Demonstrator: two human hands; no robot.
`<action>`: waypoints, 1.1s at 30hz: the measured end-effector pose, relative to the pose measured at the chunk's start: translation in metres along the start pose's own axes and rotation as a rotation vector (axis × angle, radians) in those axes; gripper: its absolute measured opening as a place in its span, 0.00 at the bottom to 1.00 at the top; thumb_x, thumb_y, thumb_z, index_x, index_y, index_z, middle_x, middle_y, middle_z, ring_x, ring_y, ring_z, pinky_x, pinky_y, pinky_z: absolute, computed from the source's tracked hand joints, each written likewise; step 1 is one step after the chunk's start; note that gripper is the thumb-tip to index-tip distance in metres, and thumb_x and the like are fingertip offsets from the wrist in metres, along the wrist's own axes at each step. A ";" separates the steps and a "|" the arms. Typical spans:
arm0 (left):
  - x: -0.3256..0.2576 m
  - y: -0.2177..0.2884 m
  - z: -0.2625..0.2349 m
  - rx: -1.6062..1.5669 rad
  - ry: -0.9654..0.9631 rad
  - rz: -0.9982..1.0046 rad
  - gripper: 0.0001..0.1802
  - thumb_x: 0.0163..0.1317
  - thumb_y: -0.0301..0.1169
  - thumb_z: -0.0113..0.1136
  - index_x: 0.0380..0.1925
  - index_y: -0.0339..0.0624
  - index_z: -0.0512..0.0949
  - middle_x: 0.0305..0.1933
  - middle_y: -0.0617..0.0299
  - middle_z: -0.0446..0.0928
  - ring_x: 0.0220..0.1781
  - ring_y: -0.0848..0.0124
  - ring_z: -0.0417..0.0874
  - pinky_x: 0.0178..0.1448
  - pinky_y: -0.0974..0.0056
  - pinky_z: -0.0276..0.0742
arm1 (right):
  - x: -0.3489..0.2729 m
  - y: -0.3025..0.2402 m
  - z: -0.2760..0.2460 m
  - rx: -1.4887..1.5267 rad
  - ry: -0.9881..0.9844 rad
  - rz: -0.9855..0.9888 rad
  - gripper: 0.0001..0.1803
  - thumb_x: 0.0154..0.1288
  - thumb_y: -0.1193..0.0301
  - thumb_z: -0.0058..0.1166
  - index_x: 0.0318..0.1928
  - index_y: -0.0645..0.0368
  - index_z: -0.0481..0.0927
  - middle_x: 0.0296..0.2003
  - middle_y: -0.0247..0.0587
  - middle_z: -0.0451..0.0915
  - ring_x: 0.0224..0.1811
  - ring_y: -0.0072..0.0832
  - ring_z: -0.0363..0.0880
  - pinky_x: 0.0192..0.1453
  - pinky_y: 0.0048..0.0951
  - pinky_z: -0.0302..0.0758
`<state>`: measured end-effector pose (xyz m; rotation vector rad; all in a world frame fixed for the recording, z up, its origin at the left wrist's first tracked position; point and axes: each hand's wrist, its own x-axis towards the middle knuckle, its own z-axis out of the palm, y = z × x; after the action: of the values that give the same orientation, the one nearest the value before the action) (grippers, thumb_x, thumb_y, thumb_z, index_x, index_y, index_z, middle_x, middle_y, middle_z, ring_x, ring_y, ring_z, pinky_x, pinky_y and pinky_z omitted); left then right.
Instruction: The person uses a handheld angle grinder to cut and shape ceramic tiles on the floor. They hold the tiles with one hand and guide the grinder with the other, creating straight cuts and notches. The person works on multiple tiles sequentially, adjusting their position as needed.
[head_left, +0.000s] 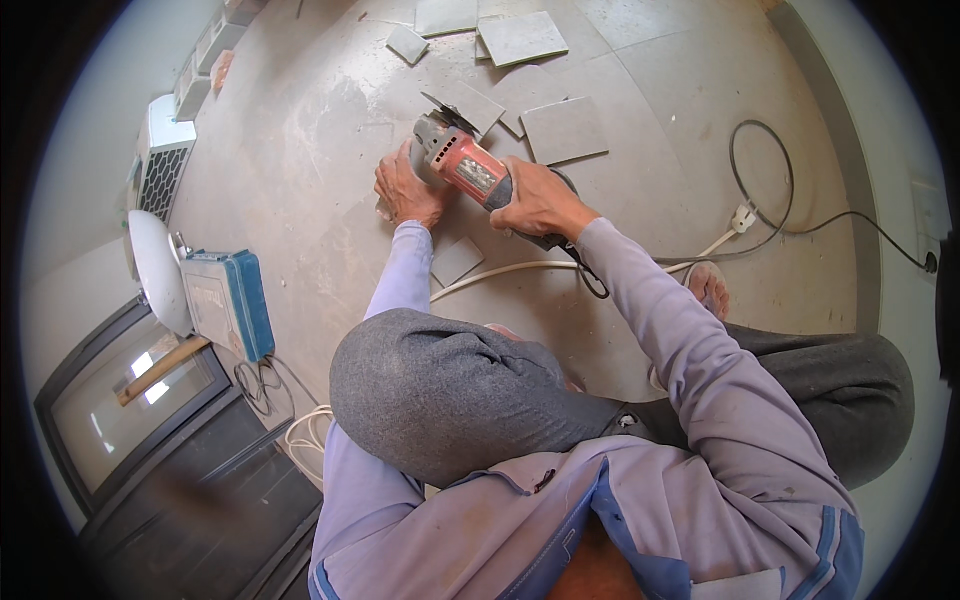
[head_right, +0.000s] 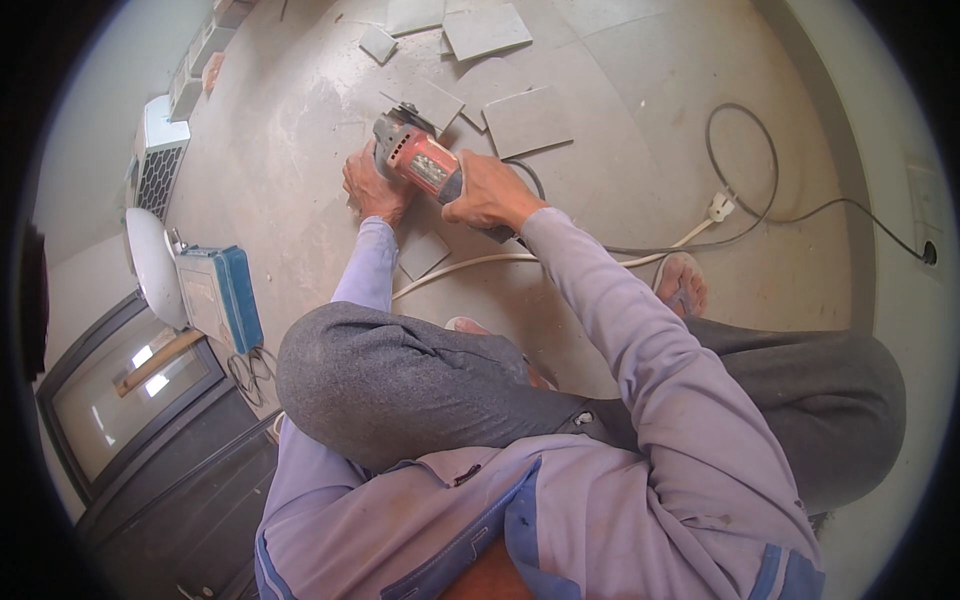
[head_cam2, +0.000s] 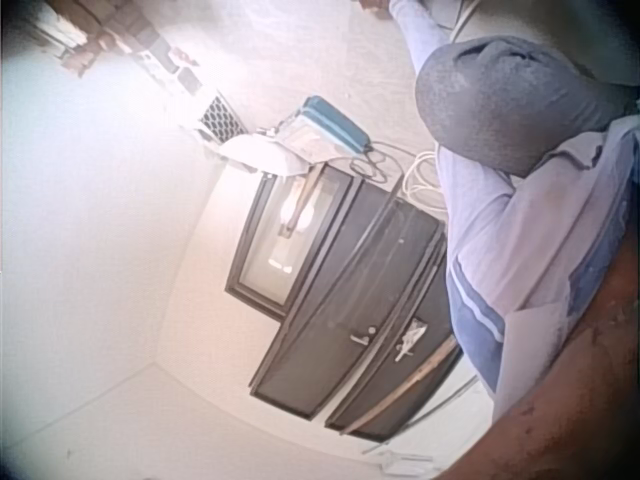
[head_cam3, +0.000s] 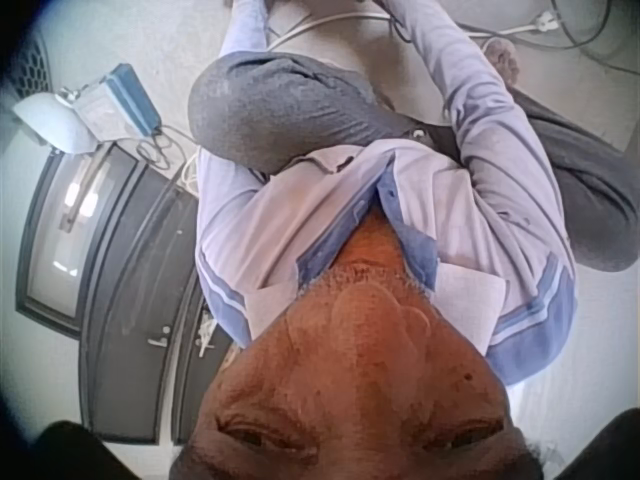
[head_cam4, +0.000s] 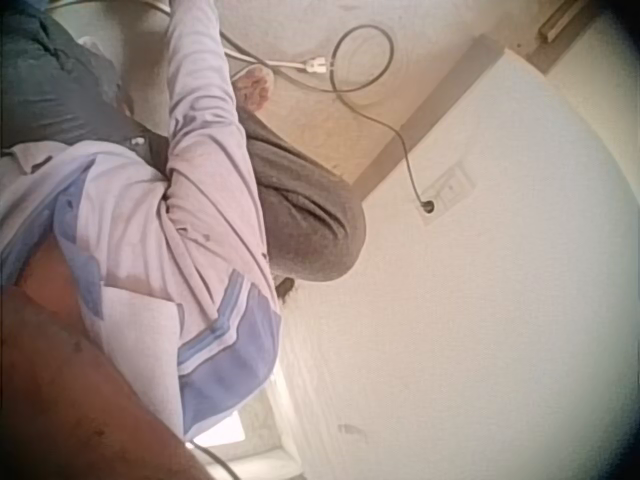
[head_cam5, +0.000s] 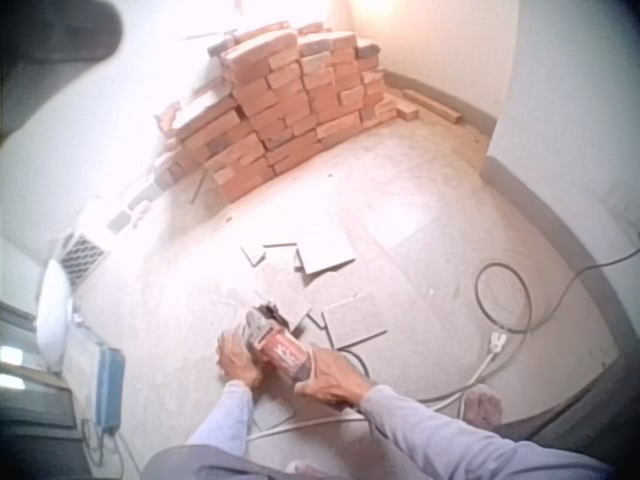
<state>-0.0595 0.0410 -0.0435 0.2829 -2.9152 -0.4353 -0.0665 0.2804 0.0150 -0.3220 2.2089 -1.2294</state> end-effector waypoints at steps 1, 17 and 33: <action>0.000 0.001 0.000 0.001 0.003 0.002 0.52 0.40 0.52 0.81 0.67 0.50 0.70 0.59 0.50 0.70 0.67 0.49 0.67 0.72 0.43 0.59 | 0.001 0.001 0.000 -0.002 0.005 0.001 0.35 0.41 0.59 0.66 0.50 0.66 0.76 0.42 0.62 0.83 0.47 0.55 0.82 0.54 0.43 0.77; -0.001 0.001 -0.002 0.012 -0.027 0.008 0.54 0.41 0.54 0.81 0.69 0.50 0.69 0.61 0.53 0.70 0.67 0.51 0.66 0.73 0.45 0.58 | 0.004 -0.005 -0.005 0.015 -0.033 0.025 0.36 0.41 0.59 0.66 0.51 0.66 0.75 0.43 0.62 0.83 0.48 0.55 0.82 0.55 0.43 0.77; 0.001 0.000 0.001 0.033 -0.039 -0.011 0.54 0.41 0.52 0.81 0.69 0.50 0.68 0.61 0.53 0.69 0.68 0.52 0.66 0.73 0.45 0.58 | -0.003 -0.001 -0.004 -0.005 -0.025 0.024 0.36 0.41 0.58 0.66 0.51 0.66 0.75 0.43 0.63 0.83 0.48 0.56 0.82 0.54 0.44 0.77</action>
<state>-0.0601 0.0409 -0.0441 0.2984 -2.9624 -0.3994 -0.0669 0.2845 0.0182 -0.3110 2.1883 -1.2009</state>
